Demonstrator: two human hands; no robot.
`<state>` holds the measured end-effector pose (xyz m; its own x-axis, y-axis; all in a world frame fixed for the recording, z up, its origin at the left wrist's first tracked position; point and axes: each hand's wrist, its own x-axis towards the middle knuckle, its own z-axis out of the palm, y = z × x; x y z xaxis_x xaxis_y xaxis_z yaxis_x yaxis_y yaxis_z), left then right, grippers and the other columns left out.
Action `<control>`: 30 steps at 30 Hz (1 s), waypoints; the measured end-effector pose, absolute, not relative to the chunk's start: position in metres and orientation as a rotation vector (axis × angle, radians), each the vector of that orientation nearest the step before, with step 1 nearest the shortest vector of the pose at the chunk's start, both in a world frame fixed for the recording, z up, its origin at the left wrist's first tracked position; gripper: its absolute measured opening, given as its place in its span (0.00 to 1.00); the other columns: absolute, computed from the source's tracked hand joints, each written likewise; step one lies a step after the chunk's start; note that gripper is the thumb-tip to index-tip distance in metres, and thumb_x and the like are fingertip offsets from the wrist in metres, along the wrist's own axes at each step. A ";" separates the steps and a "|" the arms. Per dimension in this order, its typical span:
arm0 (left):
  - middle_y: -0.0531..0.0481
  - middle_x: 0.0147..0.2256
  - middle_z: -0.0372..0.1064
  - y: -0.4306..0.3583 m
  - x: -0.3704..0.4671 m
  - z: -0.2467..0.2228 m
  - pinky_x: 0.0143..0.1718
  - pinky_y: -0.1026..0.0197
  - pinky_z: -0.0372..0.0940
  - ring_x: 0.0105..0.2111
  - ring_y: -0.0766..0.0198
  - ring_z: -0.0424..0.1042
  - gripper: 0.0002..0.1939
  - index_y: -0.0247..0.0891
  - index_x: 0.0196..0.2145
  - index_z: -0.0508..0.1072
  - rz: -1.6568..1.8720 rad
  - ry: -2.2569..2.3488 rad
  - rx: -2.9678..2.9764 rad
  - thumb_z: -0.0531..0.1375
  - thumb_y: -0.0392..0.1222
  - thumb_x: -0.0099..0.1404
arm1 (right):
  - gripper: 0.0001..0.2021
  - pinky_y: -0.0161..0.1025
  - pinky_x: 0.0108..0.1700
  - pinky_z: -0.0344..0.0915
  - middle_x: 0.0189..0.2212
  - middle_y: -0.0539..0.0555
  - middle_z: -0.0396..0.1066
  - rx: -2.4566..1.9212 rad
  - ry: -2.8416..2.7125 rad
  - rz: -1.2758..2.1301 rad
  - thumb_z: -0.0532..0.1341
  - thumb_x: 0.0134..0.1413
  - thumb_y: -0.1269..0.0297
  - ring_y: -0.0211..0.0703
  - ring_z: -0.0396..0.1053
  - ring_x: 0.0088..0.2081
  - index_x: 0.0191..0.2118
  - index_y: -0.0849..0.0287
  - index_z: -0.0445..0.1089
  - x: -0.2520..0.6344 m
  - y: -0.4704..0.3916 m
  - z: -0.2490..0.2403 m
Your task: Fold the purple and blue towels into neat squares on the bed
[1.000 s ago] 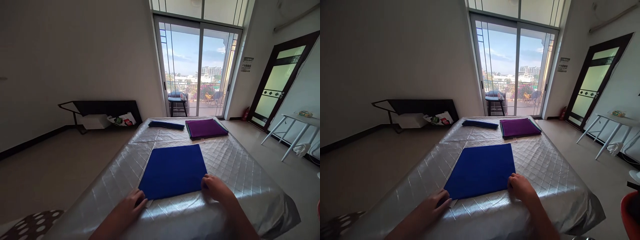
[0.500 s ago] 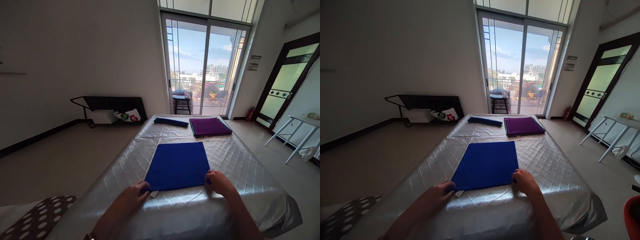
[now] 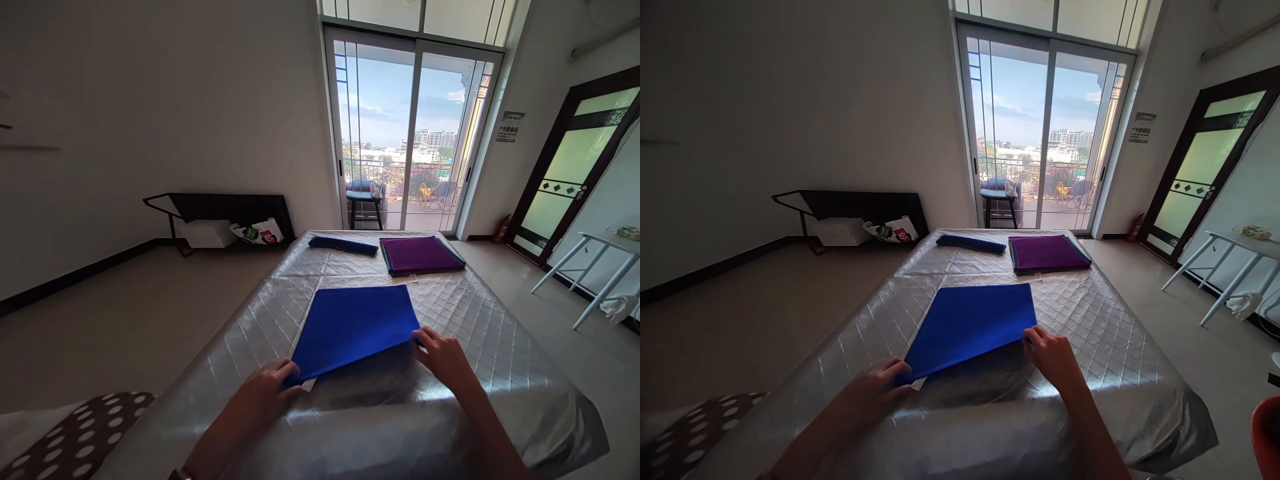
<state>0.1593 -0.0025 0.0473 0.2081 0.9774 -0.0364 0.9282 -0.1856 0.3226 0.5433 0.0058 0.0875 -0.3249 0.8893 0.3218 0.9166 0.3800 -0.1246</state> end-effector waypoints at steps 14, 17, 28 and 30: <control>0.47 0.41 0.78 -0.003 0.145 0.037 0.34 0.63 0.69 0.35 0.60 0.79 0.21 0.43 0.44 0.73 0.824 1.916 2.414 0.45 0.54 0.71 | 0.11 0.35 0.41 0.71 0.42 0.55 0.77 -1.244 -2.214 -0.175 0.54 0.67 0.68 0.40 0.76 0.40 0.48 0.55 0.72 0.562 0.005 0.090; 0.48 0.41 0.78 -0.005 0.144 0.036 0.39 0.62 0.70 0.39 0.58 0.79 0.20 0.44 0.45 0.72 0.920 1.938 2.378 0.48 0.56 0.70 | 0.13 0.35 0.41 0.72 0.42 0.55 0.76 -1.201 -2.171 -0.199 0.51 0.70 0.65 0.40 0.76 0.39 0.48 0.55 0.73 0.566 0.003 0.093; 0.51 0.42 0.79 -0.025 0.139 0.076 0.45 0.57 0.72 0.43 0.55 0.78 0.24 0.48 0.46 0.76 1.001 2.043 2.284 0.49 0.63 0.69 | 0.12 0.33 0.41 0.71 0.39 0.53 0.78 -1.144 -1.926 -0.554 0.54 0.70 0.65 0.38 0.77 0.39 0.48 0.53 0.75 0.573 -0.011 0.114; 0.52 0.40 0.80 -0.031 0.134 0.083 0.44 0.58 0.72 0.40 0.56 0.78 0.22 0.49 0.45 0.78 1.006 2.034 2.350 0.50 0.61 0.69 | 0.11 0.33 0.41 0.72 0.38 0.53 0.78 -1.116 -1.891 -0.622 0.55 0.69 0.65 0.38 0.77 0.39 0.48 0.53 0.75 0.576 -0.014 0.118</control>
<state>0.1343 -0.0313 0.0830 0.0386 0.8539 0.5190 0.9308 -0.2197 0.2922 0.5758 -0.0137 0.1178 -0.2576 0.4636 0.8478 0.8761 0.4820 0.0027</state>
